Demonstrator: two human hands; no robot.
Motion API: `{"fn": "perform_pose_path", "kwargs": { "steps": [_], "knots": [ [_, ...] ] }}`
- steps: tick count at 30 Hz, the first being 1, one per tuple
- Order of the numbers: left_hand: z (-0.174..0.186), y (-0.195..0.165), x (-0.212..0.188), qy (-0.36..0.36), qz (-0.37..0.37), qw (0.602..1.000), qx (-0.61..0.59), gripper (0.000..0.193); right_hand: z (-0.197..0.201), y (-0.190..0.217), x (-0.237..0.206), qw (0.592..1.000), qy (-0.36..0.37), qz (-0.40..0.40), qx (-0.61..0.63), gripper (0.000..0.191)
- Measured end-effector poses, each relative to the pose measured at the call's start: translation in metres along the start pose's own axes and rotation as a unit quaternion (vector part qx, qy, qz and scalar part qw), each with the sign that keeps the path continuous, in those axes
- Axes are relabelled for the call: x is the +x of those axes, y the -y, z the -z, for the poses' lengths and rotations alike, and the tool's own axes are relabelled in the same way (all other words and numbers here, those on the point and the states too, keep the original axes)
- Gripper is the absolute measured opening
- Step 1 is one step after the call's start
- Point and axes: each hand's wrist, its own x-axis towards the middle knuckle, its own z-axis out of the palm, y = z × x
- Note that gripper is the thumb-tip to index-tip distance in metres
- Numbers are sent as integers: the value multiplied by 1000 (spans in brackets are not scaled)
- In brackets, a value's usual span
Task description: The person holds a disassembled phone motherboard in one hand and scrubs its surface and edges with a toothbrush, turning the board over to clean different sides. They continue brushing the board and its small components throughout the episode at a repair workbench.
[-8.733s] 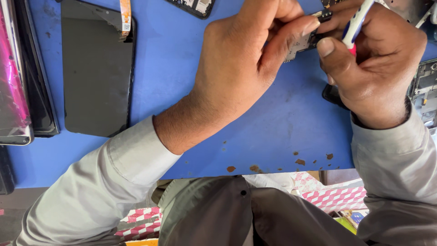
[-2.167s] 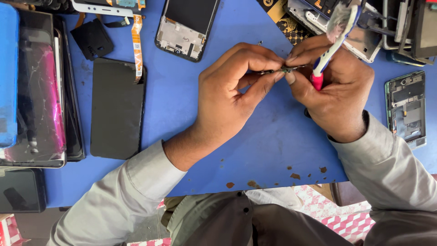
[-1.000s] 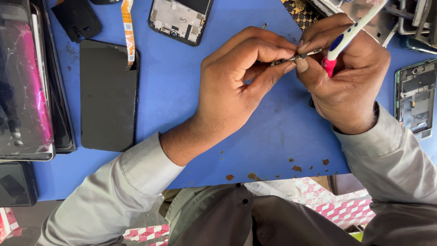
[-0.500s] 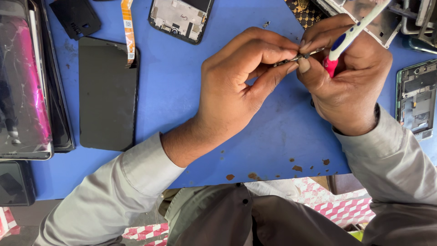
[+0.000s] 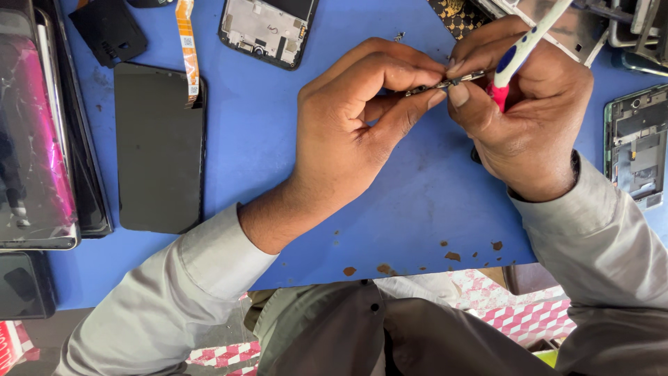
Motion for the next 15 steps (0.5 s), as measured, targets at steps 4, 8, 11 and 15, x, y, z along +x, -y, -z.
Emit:
{"fn": "perform_pose_path", "kwargs": {
  "steps": [4,8,11,15],
  "knots": [
    [1,-1,0,4,5,1000,-1,7,0,2,1,1000,2,2,-26,14],
    [1,-2,-1,6,7,1000,-3,7,-1,4,2,999,-8,-13,-35,11],
    [2,-1,0,8,0,1000,14,8,-2,5,2,999,-9,-13,-43,10],
    [2,0,-1,12,-4,1000,23,8,-1,4,2,999,-1,1,-49,8]
  ]
}}
